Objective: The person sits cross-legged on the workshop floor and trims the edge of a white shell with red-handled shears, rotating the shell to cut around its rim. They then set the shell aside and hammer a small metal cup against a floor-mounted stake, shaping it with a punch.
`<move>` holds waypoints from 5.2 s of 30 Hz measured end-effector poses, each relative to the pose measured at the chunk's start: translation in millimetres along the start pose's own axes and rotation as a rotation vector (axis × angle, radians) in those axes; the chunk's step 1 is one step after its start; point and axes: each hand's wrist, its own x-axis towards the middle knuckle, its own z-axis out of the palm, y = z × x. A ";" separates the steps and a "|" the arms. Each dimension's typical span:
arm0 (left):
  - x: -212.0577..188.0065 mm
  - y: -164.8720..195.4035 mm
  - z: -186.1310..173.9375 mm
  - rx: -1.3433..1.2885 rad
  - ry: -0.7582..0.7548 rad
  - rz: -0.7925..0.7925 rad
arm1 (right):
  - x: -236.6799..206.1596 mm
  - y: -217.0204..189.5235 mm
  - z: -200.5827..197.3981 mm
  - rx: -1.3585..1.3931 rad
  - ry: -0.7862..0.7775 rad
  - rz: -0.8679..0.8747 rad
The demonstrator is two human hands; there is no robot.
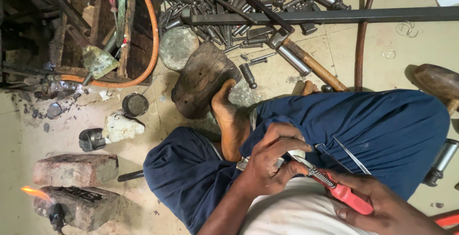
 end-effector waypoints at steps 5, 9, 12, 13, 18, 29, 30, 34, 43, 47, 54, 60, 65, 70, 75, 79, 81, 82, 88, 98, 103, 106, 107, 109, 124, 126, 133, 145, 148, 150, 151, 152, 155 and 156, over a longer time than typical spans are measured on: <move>-0.9 1.3 -3.3 0.000 -0.030 -0.025 | -0.4 -6.8 2.0 -0.126 -0.025 0.233; 0.0 1.0 -3.8 0.021 -0.027 0.003 | -0.9 -5.7 1.5 -0.022 0.007 0.076; 1.4 0.5 -2.7 0.054 -0.058 0.049 | -1.6 -4.5 -0.5 -0.057 -0.005 -0.034; 1.8 0.4 -2.6 0.056 -0.059 0.051 | -1.9 -4.1 -0.9 -0.099 -0.023 0.029; 2.0 1.8 -3.6 0.065 -0.052 0.054 | -0.7 -0.9 1.1 -0.046 -0.049 0.031; 4.1 2.0 -5.3 0.084 -0.085 0.041 | 2.2 11.6 -4.4 -0.183 -0.008 -0.009; 4.1 2.1 -4.9 0.080 -0.091 0.029 | 2.1 12.1 -4.3 -0.171 -0.023 0.045; 3.8 3.3 -3.7 0.090 -0.085 0.028 | 2.3 13.9 -3.1 -0.100 -0.033 0.056; 4.0 3.8 -4.3 0.146 -0.073 0.042 | 4.4 13.5 0.3 0.008 -0.017 0.066; 0.1 -4.7 -3.7 0.152 -0.064 0.048 | 5.2 19.0 -0.8 0.076 -0.032 -0.251; -15.5 -51.8 21.4 -0.214 0.139 -0.378 | -0.4 54.3 -35.9 -0.065 0.036 0.270; -26.0 -88.0 18.9 -0.998 0.362 -0.622 | -4.6 87.1 -56.8 -0.522 0.954 -0.129; -27.4 -81.2 15.6 -1.213 0.333 -0.465 | 12.9 83.7 -51.7 -0.780 1.285 -0.111; -27.1 -67.5 5.6 -1.277 0.317 -0.422 | 12.4 54.4 -37.3 -0.846 1.316 -0.296; -22.5 -59.6 -8.2 -1.450 0.308 -0.375 | 22.8 4.6 -21.0 -0.725 0.972 -0.593; -39.6 -43.8 -33.8 -1.432 0.409 -0.307 | 65.8 -30.8 -15.6 -0.962 0.675 -0.670; -54.6 -37.0 -53.2 -1.407 0.473 -0.266 | 82.2 -40.5 -14.2 -1.025 0.585 -0.681; -64.6 -32.8 -64.5 -1.386 0.516 -0.244 | 87.0 -43.4 -13.3 -1.033 0.582 -0.629; -118.7 -21.9 -121.6 -1.141 0.809 -0.245 | 102.3 -65.0 -9.9 -0.985 0.471 -0.342; -165.2 -51.3 -139.8 -1.174 0.786 -0.139 | 124.1 -129.4 27.6 -0.888 0.475 -0.872; -170.7 -59.2 -141.5 -1.205 0.764 -0.115 | 188.5 -164.0 57.0 -1.027 0.189 -0.989; -172.7 -60.7 -142.0 -1.198 0.758 -0.120 | 200.1 -177.4 59.8 -1.203 0.078 -0.915; -172.4 -61.8 -142.3 -1.196 0.752 -0.122 | 200.6 -181.4 59.8 -1.220 0.065 -0.957; -170.3 -64.3 -143.3 -1.195 0.729 -0.127 | 198.7 -187.1 60.5 -1.297 0.023 -0.977; -162.7 -69.2 -132.4 -1.193 0.803 -0.184 | 184.2 -131.6 -121.7 -0.930 0.340 -0.746; -158.4 -76.3 -131.3 -1.212 0.765 -0.176 | 162.3 -107.6 -200.5 -0.889 0.466 -0.289; -129.2 -95.7 -134.9 -1.340 0.534 -0.101 | 110.7 -21.0 -296.2 -0.797 0.892 0.134; -144.0 -108.5 -141.9 -1.373 0.277 -0.011 | 74.5 13.3 -328.8 -0.544 1.368 -0.099; -152.1 -106.0 -130.2 -1.201 0.461 -0.226 | 62.4 16.7 -328.5 -0.563 1.360 -0.141; -146.3 -97.9 -122.4 -1.186 0.441 -0.347 | 61.4 13.2 -325.0 -0.594 1.346 -0.140; -138.5 -94.6 -117.5 -1.177 0.429 -0.402 | 62.2 8.3 -321.7 -0.610 1.343 -0.143; -129.8 -90.0 -112.1 -1.102 0.483 -0.541 | 62.7 1.4 -316.0 -0.689 1.368 -0.178; -104.4 -73.7 -93.1 -0.882 0.654 -0.812 | 67.9 -30.1 -272.1 -0.694 1.323 -0.289; -96.9 -69.2 -83.3 -0.823 0.708 -0.812 | 71.5 -42.2 -245.2 -0.542 1.234 -0.312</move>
